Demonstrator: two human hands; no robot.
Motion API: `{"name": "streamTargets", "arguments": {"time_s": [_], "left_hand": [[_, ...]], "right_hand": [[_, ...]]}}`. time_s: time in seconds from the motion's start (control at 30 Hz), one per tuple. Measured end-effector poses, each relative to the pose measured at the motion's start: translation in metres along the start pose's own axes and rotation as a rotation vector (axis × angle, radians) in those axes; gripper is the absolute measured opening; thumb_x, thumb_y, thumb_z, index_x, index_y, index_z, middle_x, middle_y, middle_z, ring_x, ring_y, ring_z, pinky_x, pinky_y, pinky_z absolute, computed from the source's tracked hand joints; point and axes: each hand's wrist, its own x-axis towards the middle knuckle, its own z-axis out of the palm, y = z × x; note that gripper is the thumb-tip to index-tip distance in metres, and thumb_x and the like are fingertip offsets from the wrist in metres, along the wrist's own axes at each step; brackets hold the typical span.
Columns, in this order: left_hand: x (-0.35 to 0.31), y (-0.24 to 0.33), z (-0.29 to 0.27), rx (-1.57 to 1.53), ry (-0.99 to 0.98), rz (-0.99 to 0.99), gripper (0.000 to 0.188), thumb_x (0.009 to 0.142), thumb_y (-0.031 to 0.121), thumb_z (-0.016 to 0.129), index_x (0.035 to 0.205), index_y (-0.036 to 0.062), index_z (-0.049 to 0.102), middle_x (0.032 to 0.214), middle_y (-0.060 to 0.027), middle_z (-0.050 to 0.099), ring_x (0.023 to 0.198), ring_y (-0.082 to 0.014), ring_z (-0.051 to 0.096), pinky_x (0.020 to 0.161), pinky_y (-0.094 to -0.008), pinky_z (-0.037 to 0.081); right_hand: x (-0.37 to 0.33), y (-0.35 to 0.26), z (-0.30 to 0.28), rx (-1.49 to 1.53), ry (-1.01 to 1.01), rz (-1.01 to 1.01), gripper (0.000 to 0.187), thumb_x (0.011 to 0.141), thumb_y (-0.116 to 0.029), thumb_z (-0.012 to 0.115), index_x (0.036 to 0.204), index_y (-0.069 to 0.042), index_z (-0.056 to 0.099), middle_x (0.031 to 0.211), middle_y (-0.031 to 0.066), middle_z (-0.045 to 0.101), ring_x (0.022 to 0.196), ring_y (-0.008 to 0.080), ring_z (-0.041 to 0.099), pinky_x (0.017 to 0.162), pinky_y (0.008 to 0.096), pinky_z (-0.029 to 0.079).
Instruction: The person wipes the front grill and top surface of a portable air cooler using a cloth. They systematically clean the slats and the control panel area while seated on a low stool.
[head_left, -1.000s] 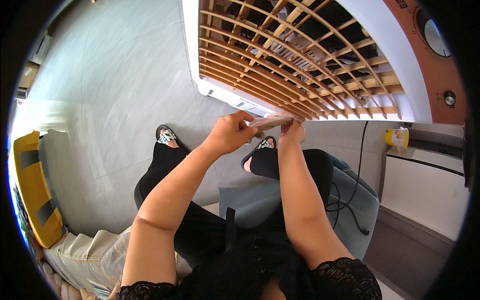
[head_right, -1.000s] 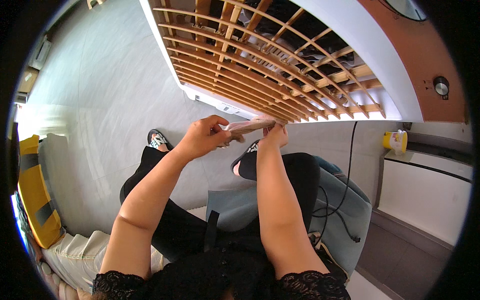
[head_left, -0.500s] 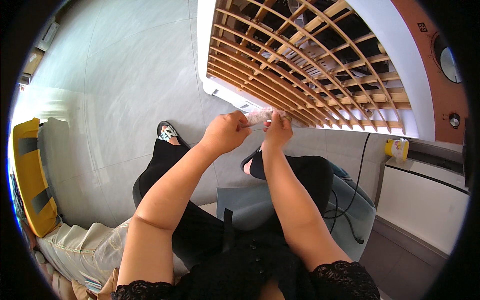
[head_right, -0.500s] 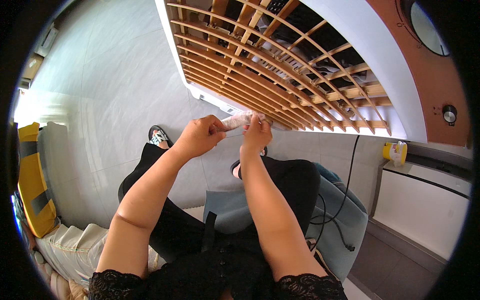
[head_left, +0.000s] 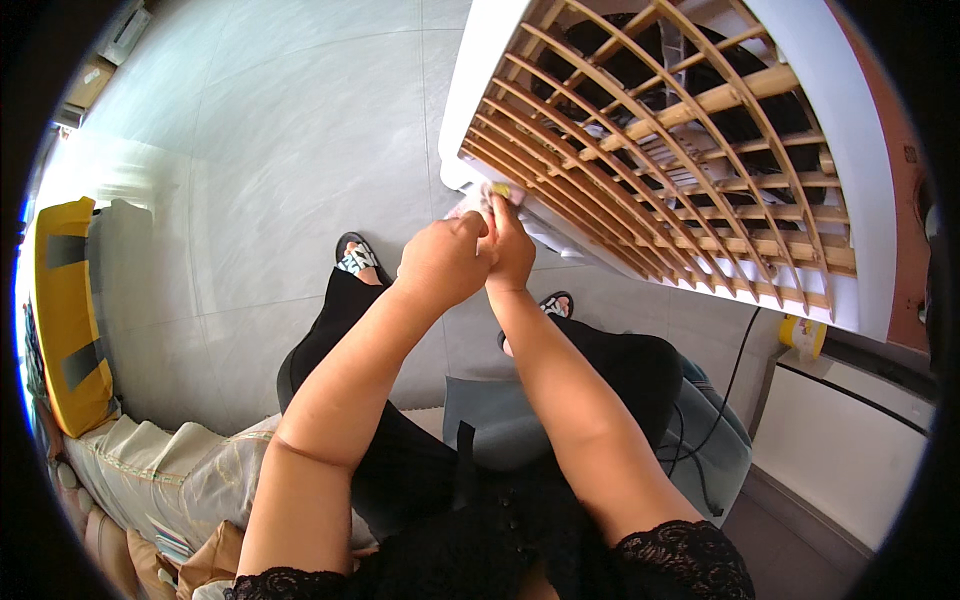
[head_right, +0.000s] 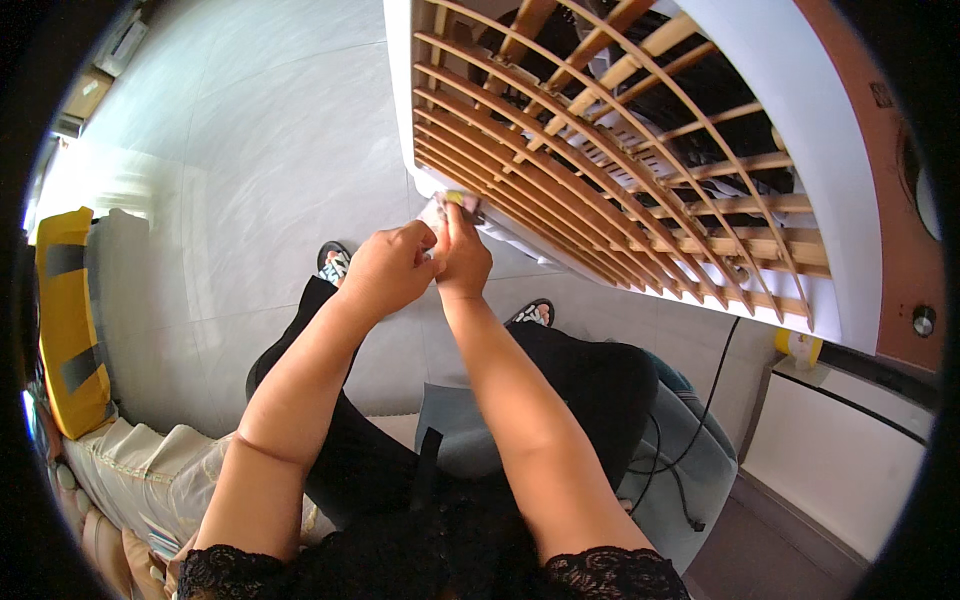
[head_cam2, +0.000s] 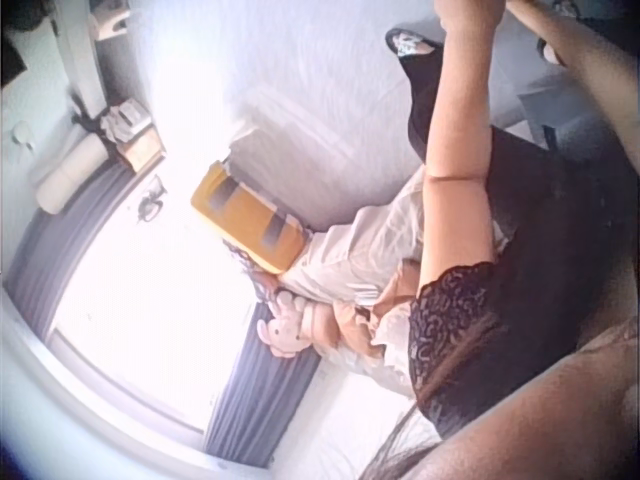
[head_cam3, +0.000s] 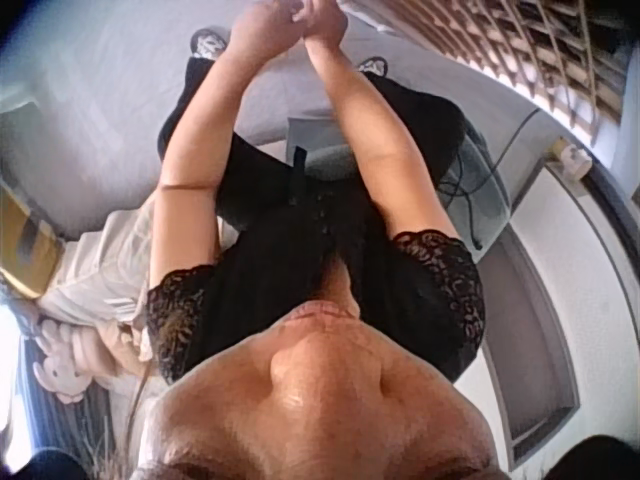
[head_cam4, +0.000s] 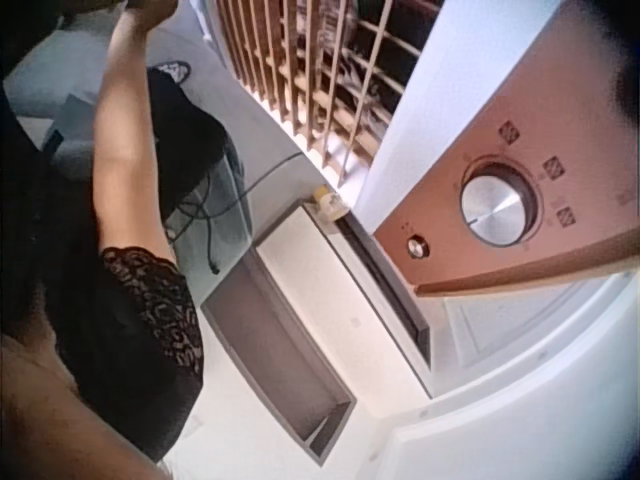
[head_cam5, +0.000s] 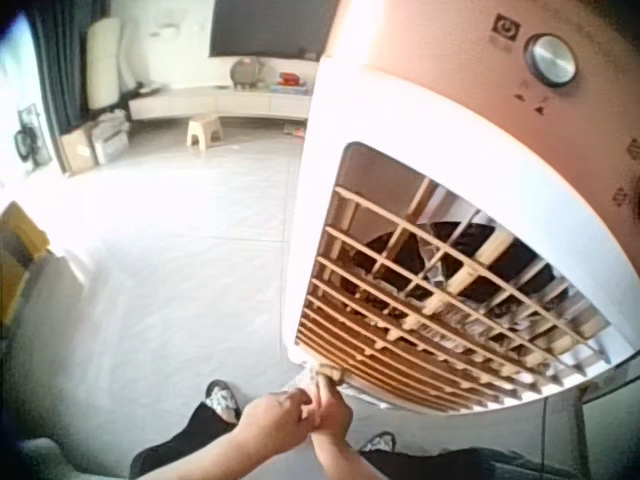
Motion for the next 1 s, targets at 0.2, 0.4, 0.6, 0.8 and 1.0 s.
{"name": "streamTargets", "arguments": {"time_s": [0.2,0.4,0.6,0.8,1.0], "left_hand": [[-0.001,-0.007,-0.004,0.028,0.054,-0.014,0.025,0.077,0.018,0.070,0.095,0.0038,0.062,0.075,-0.0132,0.067,0.075,-0.0329,0.065,0.067,-0.0431,0.051],[0.003,-0.003,-0.003,0.047,0.051,0.045,0.027,0.076,0.017,0.071,0.096,0.0029,0.062,0.076,-0.0134,0.067,0.076,-0.0323,0.066,0.069,-0.0423,0.051],[-0.002,0.002,0.007,0.065,-0.067,0.060,0.031,0.074,0.017,0.071,0.099,0.0019,0.062,0.078,-0.0130,0.068,0.077,-0.0308,0.067,0.071,-0.0400,0.052],[-0.011,-0.001,0.039,-0.052,-0.176,0.058,0.034,0.072,0.018,0.073,0.100,0.0016,0.062,0.080,-0.0118,0.067,0.082,-0.0296,0.067,0.074,-0.0375,0.053],[-0.039,0.033,0.046,-0.530,-0.042,-0.087,0.053,0.068,0.011,0.078,0.118,0.0038,0.059,0.111,-0.0159,0.059,0.088,-0.0271,0.062,0.081,-0.0356,0.051]], "right_hand": [[0.043,-0.033,-0.001,-0.261,-0.484,0.183,0.078,0.082,-0.024,0.062,0.146,-0.010,0.020,0.076,0.0205,0.066,0.071,0.0410,0.064,0.060,0.0486,0.049],[0.046,-0.013,-0.027,-0.502,-0.489,-0.013,0.060,0.086,-0.016,0.050,0.142,-0.009,0.029,0.084,0.0196,0.069,0.074,0.0365,0.069,0.068,0.0487,0.055],[0.000,0.038,-0.051,-0.506,-0.345,0.015,0.041,0.089,-0.016,0.049,0.130,-0.018,0.050,0.090,0.0170,0.069,0.087,0.0355,0.067,0.069,0.0489,0.054],[-0.065,0.076,-0.087,0.252,-0.342,0.745,0.021,0.095,-0.021,0.050,0.107,-0.009,0.062,0.080,0.0080,0.067,0.072,0.0250,0.065,0.062,0.0437,0.051],[-0.060,-0.007,-0.198,1.266,-0.203,0.744,0.039,0.097,-0.039,0.052,0.122,-0.008,0.053,0.117,0.0048,0.060,0.103,0.0171,0.058,0.083,0.0392,0.048]]}}
